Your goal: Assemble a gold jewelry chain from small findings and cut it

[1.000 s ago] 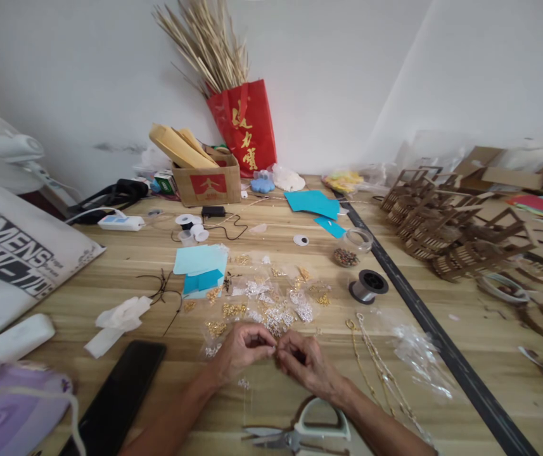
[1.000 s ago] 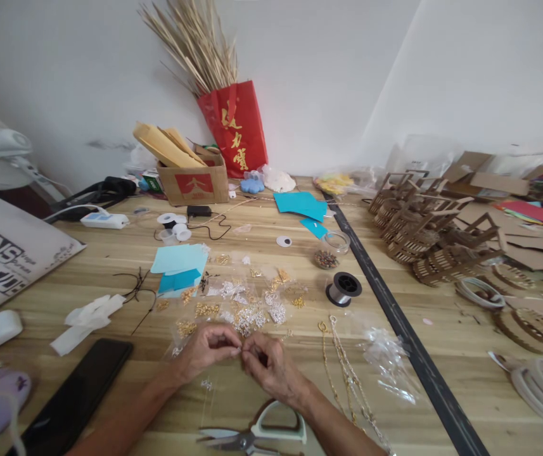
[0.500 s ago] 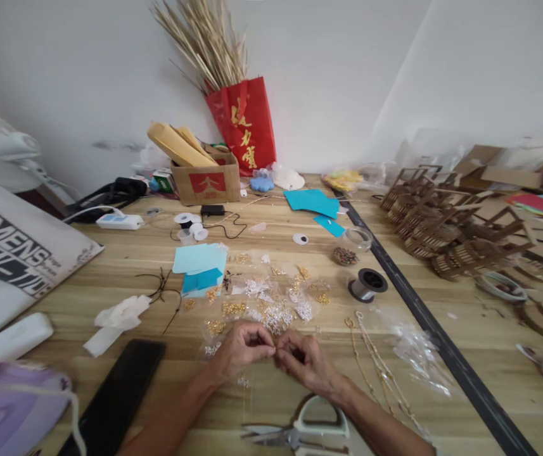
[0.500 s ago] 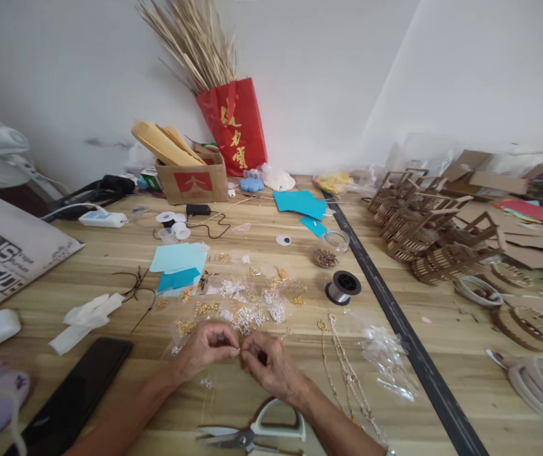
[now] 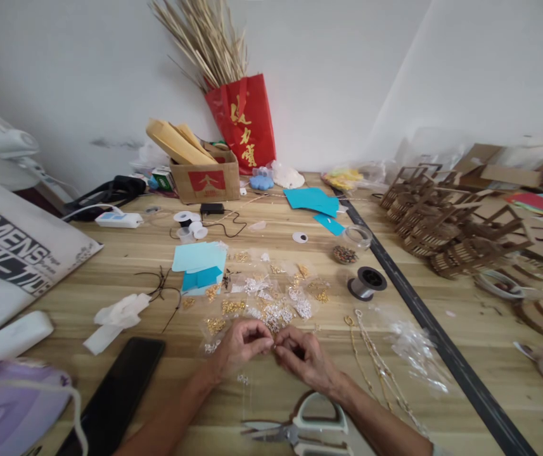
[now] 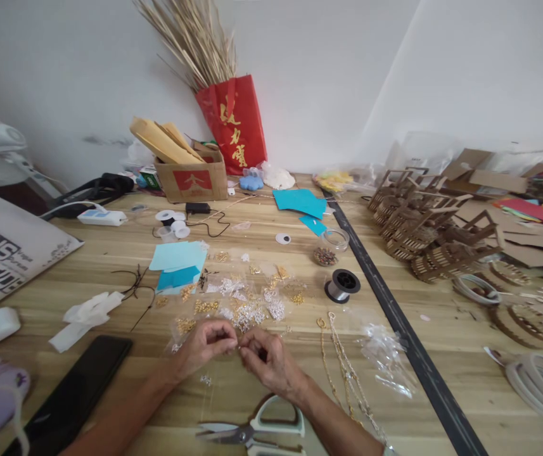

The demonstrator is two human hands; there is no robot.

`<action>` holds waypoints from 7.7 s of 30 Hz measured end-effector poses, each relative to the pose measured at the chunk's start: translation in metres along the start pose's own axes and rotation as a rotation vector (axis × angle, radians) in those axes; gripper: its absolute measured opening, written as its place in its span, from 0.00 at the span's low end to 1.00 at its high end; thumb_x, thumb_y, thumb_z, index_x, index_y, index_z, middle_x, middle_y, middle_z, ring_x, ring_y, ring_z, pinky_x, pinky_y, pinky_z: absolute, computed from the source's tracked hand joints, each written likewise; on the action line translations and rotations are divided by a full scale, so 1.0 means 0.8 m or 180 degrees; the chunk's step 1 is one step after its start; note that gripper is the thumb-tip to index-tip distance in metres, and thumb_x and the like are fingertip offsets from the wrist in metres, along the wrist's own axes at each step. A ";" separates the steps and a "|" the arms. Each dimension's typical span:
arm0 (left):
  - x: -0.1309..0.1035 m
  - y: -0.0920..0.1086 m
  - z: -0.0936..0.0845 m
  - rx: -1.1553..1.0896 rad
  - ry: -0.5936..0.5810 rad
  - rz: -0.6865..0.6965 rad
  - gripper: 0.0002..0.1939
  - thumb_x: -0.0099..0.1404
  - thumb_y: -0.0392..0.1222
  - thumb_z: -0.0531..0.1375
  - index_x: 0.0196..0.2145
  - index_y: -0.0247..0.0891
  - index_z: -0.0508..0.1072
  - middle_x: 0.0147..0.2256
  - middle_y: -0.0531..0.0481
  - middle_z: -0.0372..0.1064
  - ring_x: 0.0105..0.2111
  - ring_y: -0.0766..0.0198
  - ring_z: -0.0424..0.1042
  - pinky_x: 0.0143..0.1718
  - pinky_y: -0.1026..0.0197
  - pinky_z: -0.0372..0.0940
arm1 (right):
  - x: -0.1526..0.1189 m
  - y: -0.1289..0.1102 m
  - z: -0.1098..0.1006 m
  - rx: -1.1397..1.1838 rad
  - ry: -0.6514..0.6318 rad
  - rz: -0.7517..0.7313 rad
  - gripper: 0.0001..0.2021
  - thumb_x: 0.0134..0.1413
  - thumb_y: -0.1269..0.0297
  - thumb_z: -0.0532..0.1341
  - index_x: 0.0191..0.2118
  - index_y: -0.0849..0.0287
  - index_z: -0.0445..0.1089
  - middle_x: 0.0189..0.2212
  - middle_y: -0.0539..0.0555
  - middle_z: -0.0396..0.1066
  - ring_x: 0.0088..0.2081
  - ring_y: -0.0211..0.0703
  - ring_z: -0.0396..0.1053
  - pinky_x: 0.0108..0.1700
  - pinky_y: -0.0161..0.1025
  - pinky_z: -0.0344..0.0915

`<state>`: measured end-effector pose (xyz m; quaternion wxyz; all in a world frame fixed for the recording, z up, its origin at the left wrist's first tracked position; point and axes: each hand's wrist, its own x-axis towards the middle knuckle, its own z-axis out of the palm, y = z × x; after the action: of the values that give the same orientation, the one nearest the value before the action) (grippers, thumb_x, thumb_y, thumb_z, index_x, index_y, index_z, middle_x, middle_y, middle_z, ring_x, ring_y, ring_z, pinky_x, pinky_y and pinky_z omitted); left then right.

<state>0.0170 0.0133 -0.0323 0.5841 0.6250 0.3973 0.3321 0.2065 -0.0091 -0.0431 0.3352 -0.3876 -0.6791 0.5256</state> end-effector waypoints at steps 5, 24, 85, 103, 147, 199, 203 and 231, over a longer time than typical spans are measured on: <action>-0.002 0.002 -0.001 0.0141 0.0023 0.0026 0.08 0.56 0.41 0.61 0.25 0.33 0.70 0.22 0.53 0.63 0.23 0.69 0.60 0.25 0.68 0.55 | -0.001 0.002 -0.002 -0.0024 0.0096 -0.0096 0.10 0.60 0.59 0.56 0.38 0.61 0.65 0.18 0.44 0.60 0.20 0.33 0.55 0.23 0.31 0.51; -0.002 -0.002 0.000 0.0180 -0.0031 0.0137 0.10 0.56 0.43 0.62 0.24 0.33 0.71 0.22 0.52 0.64 0.24 0.68 0.60 0.25 0.67 0.55 | 0.000 -0.004 -0.001 -0.0367 0.0044 -0.0129 0.06 0.55 0.65 0.59 0.29 0.61 0.67 0.18 0.43 0.54 0.20 0.32 0.51 0.23 0.31 0.50; 0.008 -0.018 0.012 0.3053 0.0924 0.1238 0.08 0.65 0.33 0.57 0.36 0.40 0.77 0.31 0.48 0.70 0.36 0.58 0.63 0.39 0.56 0.61 | 0.005 0.004 0.003 0.0210 0.0565 0.0188 0.15 0.60 0.52 0.55 0.30 0.59 0.62 0.15 0.44 0.60 0.17 0.32 0.55 0.21 0.30 0.52; 0.010 -0.021 0.011 0.3140 0.0895 0.1169 0.06 0.64 0.34 0.58 0.31 0.37 0.75 0.30 0.49 0.70 0.36 0.58 0.64 0.39 0.56 0.62 | 0.004 0.003 0.002 0.0129 0.0548 0.0187 0.13 0.60 0.56 0.55 0.30 0.60 0.63 0.15 0.44 0.60 0.18 0.32 0.55 0.21 0.30 0.51; 0.010 -0.022 0.009 0.3212 0.0833 0.1164 0.06 0.64 0.34 0.59 0.30 0.37 0.74 0.29 0.49 0.69 0.35 0.58 0.64 0.38 0.56 0.62 | 0.004 0.005 0.003 -0.0013 0.0525 0.0158 0.10 0.61 0.60 0.55 0.30 0.60 0.63 0.16 0.44 0.61 0.18 0.32 0.56 0.22 0.30 0.52; 0.009 -0.016 0.000 0.0832 0.0982 0.0570 0.02 0.55 0.33 0.61 0.27 0.35 0.75 0.26 0.48 0.76 0.28 0.62 0.74 0.30 0.64 0.69 | 0.003 0.004 0.001 0.0009 0.0449 0.0127 0.14 0.60 0.54 0.56 0.31 0.59 0.64 0.16 0.45 0.62 0.18 0.33 0.56 0.21 0.30 0.52; 0.009 -0.014 0.000 0.0692 0.0979 0.0512 0.02 0.55 0.34 0.61 0.27 0.35 0.75 0.26 0.48 0.76 0.28 0.63 0.74 0.30 0.65 0.68 | 0.003 0.001 0.001 -0.0012 0.0455 0.0154 0.13 0.60 0.55 0.56 0.31 0.59 0.64 0.16 0.45 0.62 0.18 0.33 0.56 0.22 0.31 0.52; 0.011 -0.021 0.006 0.2659 0.0661 0.1363 0.05 0.61 0.30 0.61 0.32 0.35 0.77 0.29 0.48 0.72 0.34 0.59 0.67 0.37 0.59 0.64 | 0.002 0.007 0.002 0.0028 0.0477 0.0120 0.10 0.61 0.60 0.55 0.31 0.60 0.63 0.16 0.45 0.61 0.18 0.33 0.55 0.22 0.31 0.51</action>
<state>0.0235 0.0192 -0.0500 0.1587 0.8375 0.4154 0.3175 0.2054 -0.0074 -0.0491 0.3769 -0.4371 -0.6423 0.5043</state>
